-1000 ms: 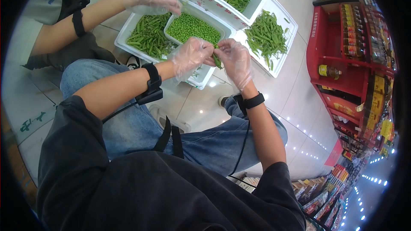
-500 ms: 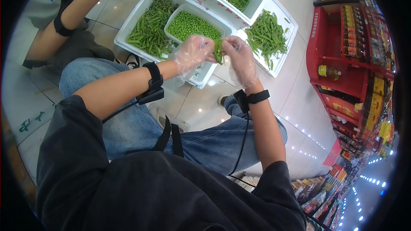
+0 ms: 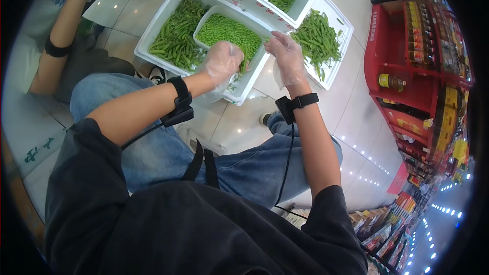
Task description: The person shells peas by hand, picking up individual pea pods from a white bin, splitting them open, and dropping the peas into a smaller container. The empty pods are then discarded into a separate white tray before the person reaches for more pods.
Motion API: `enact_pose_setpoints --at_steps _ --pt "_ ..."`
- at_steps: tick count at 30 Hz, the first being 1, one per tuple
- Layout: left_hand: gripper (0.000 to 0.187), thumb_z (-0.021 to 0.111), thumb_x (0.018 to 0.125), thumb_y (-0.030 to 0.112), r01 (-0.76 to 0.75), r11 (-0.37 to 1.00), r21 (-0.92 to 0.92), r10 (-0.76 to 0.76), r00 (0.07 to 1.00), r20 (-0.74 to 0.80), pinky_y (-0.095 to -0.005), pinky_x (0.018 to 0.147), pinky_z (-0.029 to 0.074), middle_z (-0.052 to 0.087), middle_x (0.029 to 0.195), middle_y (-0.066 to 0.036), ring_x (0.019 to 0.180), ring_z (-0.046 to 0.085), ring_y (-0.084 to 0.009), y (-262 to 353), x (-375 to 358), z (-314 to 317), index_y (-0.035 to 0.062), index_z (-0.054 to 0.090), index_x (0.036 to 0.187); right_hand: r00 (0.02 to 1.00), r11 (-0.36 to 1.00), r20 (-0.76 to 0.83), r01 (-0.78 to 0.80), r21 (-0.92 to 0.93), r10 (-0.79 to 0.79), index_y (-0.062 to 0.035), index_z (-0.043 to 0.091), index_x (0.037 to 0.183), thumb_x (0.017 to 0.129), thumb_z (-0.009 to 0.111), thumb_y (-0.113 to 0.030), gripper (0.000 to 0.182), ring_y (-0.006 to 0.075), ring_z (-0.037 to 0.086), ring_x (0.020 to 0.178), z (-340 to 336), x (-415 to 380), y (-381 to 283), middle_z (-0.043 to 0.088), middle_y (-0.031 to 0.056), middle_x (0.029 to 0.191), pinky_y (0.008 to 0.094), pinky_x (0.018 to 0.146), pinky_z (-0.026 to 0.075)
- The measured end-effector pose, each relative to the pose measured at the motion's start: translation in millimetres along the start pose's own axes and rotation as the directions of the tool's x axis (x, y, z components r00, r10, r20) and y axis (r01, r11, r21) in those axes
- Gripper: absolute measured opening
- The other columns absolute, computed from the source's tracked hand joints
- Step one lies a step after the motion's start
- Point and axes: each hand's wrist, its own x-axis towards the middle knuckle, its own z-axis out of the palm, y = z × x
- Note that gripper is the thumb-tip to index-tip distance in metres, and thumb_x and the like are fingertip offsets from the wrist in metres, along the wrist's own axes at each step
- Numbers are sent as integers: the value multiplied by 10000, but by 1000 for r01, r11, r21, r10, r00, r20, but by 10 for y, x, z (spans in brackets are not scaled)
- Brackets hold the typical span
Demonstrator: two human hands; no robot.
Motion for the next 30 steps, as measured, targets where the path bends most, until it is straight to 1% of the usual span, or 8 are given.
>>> enact_pose_setpoints --at_steps 2,3,5,9,11,15,20,30 --pt "309 551 877 186 23 1000 10 -23 1000 -18 -370 577 488 658 611 -132 542 617 -225 -64 25 -2 -7 676 670 996 954 -84 -7 -299 -19 80 624 1165 882 650 -70 321 204 700 846 10 20 -43 693 163 1039 301 756 547" --pt "309 551 877 186 23 1000 12 -22 1000 -14 -370 577 488 658 611 -132 542 617 -225 -99 29 0 -7 676 670 996 954 -87 -8 -298 -19 80 624 1165 882 650 -70 321 204 700 846 -6 9 -70 693 163 1039 301 756 547" --pt "302 553 870 187 21 999 45 -20 999 -25 -394 593 491 650 623 -163 559 619 -278 8 -18 -25 -16 677 683 956 649 7 204 -733 -294 38 669 1093 821 661 -22 278 220 707 832 -39 -24 -120 701 183 1032 317 730 551" --pt "304 550 872 188 -29 993 118 41 994 -101 -418 615 496 631 639 -212 583 611 -344 -167 64 -16 -25 674 695 890 645 140 415 -641 -433 3 693 1019 799 658 0 223 250 705 812 121 -233 -272 699 173 987 336 699 555" --pt "297 548 951 117 7 984 180 -5 1000 -13 -278 566 501 515 640 -10 613 605 -116 67 -7 -46 31 526 667 820 656 313 572 -493 -480 -3 690 975 803 654 -3 175 255 700 785 267 -404 -299 693 158 938 350 679 554" --pt "292 522 953 114 -25 989 146 23 1000 10 -279 605 525 536 655 -13 600 580 -109 101 -32 0 20 542 678 795 527 381 601 -601 -472 -20 701 994 804 679 0 193 252 690 771 317 -491 -142 668 145 938 340 700 552" --pt "310 529 975 146 114 976 -187 -103 993 65 -278 654 554 571 700 -11 651 599 -108 155 -92 13 27 548 689 784 427 409 605 -672 -467 -27 703 1000 799 692 -25 201 295 680 803 264 -486 -111 661 156 959 374 704 550" --pt "296 512 994 144 116 967 -229 -98 991 88 -267 690 563 577 726 -13 687 613 -105 194 -106 -17 26 566 728 697 319 502 696 -643 -512 -29 693 840 763 709 -65 86 330 634 796 285 -490 -137 646 142 866 420 702 531"
